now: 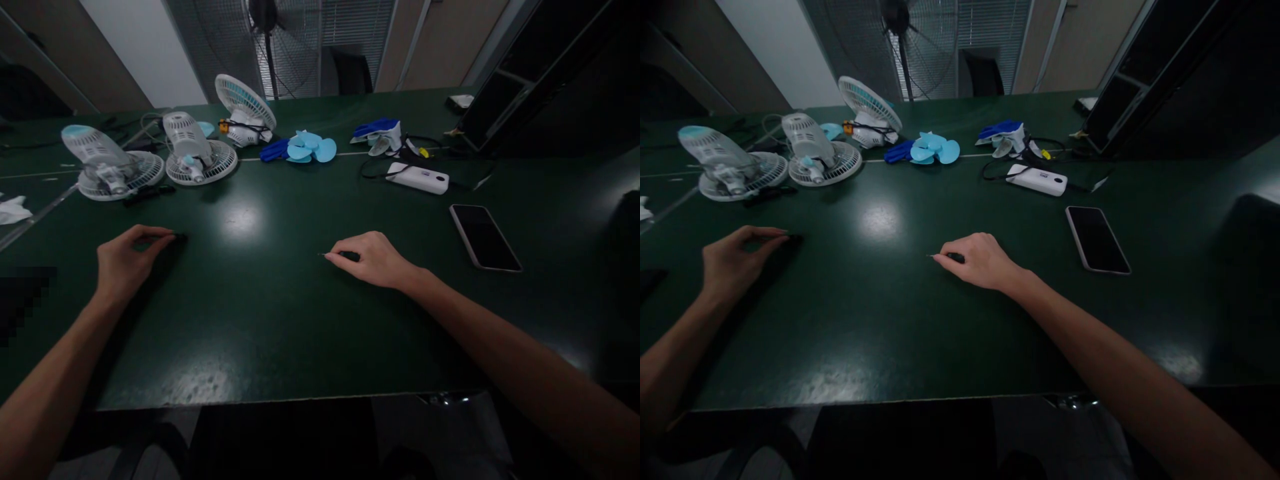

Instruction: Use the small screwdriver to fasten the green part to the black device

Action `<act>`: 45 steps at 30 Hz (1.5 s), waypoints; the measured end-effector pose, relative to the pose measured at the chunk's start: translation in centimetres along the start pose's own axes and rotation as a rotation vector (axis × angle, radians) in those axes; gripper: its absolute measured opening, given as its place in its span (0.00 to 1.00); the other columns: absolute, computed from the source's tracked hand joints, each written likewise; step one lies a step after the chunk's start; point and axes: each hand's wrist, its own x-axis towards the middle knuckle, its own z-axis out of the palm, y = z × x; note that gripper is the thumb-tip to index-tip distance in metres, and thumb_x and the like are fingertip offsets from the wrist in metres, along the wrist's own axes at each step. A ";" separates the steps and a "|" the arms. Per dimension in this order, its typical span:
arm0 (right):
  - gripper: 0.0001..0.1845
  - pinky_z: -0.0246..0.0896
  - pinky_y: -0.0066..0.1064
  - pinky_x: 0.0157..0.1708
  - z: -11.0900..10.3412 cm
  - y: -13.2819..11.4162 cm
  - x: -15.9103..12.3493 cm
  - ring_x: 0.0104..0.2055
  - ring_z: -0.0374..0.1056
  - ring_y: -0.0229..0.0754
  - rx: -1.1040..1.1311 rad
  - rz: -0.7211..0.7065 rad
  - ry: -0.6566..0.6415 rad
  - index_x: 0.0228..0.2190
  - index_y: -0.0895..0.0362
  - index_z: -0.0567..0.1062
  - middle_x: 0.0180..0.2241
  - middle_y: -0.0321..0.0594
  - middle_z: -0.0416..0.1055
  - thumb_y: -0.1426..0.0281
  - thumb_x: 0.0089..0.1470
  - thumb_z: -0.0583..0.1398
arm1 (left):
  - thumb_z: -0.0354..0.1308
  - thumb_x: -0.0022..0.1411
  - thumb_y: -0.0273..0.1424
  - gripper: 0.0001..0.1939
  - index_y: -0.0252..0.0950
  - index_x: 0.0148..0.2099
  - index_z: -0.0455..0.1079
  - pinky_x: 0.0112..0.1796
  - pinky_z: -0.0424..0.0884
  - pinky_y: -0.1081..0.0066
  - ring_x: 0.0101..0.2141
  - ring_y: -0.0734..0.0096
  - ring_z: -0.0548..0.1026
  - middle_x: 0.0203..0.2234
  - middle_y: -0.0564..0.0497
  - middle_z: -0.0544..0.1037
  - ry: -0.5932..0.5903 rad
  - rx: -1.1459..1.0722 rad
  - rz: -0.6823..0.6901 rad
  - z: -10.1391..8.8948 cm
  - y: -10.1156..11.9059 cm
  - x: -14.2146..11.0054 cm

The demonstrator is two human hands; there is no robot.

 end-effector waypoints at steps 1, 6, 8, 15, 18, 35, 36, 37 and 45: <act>0.19 0.61 0.33 0.34 0.0 0.0 0.0 0.33 0.71 0.39 0.003 0.002 -0.001 0.46 0.57 0.81 0.35 0.40 0.79 0.58 0.70 0.55 | 0.62 0.62 0.43 0.18 0.39 0.50 0.76 0.51 0.74 0.64 0.43 0.65 0.80 0.45 0.53 0.82 -0.020 -0.021 -0.022 0.0 -0.2 0.1; 0.20 0.60 0.32 0.33 -0.2 -0.3 0.0 0.32 0.70 0.38 0.004 0.005 -0.003 0.46 0.57 0.81 0.35 0.40 0.79 0.58 0.70 0.54 | 0.64 0.60 0.42 0.20 0.37 0.51 0.76 0.49 0.75 0.64 0.44 0.63 0.81 0.45 0.50 0.83 -0.099 -0.136 -0.099 0.0 -1.1 0.3; 0.20 0.59 0.32 0.32 -0.2 -0.3 0.1 0.32 0.70 0.39 -0.015 0.008 0.001 0.45 0.57 0.81 0.34 0.40 0.78 0.57 0.71 0.54 | 0.65 0.60 0.42 0.21 0.36 0.51 0.75 0.50 0.75 0.65 0.45 0.64 0.81 0.45 0.50 0.83 -0.115 -0.166 -0.109 0.1 -1.4 0.3; 0.20 0.60 0.33 0.33 0.0 -0.1 0.1 0.32 0.70 0.39 -0.020 0.013 -0.006 0.45 0.57 0.81 0.35 0.40 0.79 0.57 0.70 0.54 | 0.63 0.60 0.47 0.22 0.39 0.51 0.76 0.48 0.74 0.69 0.42 0.67 0.79 0.43 0.54 0.82 -0.077 -0.051 -0.037 -0.1 -1.0 0.1; 0.20 0.61 0.33 0.34 0.0 0.0 0.1 0.32 0.71 0.39 -0.006 0.017 -0.011 0.45 0.56 0.80 0.36 0.40 0.79 0.57 0.71 0.54 | 0.62 0.60 0.47 0.23 0.39 0.51 0.77 0.49 0.73 0.66 0.43 0.64 0.80 0.44 0.52 0.82 -0.108 -0.080 -0.058 -0.3 -0.7 0.1; 0.19 0.61 0.33 0.34 0.0 0.0 0.1 0.32 0.70 0.38 0.010 0.023 -0.013 0.45 0.56 0.80 0.35 0.39 0.79 0.58 0.70 0.55 | 0.58 0.64 0.44 0.19 0.42 0.53 0.76 0.51 0.74 0.66 0.44 0.66 0.79 0.46 0.55 0.82 -0.119 0.072 0.047 -0.4 -0.4 0.0; 0.19 0.61 0.33 0.34 0.0 -0.1 0.1 0.32 0.70 0.38 0.008 0.024 -0.014 0.45 0.56 0.80 0.35 0.39 0.78 0.58 0.70 0.55 | 0.58 0.64 0.44 0.19 0.41 0.53 0.76 0.52 0.73 0.66 0.45 0.66 0.79 0.46 0.55 0.82 -0.119 0.059 0.041 -0.4 -0.3 0.0; 0.19 0.61 0.33 0.34 0.0 -0.1 0.1 0.31 0.70 0.38 0.005 0.025 -0.013 0.45 0.56 0.80 0.34 0.39 0.78 0.58 0.70 0.55 | 0.59 0.64 0.44 0.20 0.41 0.54 0.76 0.53 0.73 0.66 0.45 0.66 0.79 0.47 0.55 0.81 -0.122 0.045 0.024 -0.4 -0.2 0.0; 0.19 0.61 0.32 0.33 -0.2 -0.3 0.1 0.32 0.70 0.38 0.019 0.032 -0.031 0.45 0.57 0.80 0.35 0.39 0.78 0.58 0.71 0.55 | 0.59 0.63 0.48 0.24 0.38 0.53 0.77 0.45 0.72 0.69 0.44 0.63 0.78 0.48 0.51 0.81 -0.227 0.004 -0.186 -0.8 -0.9 0.8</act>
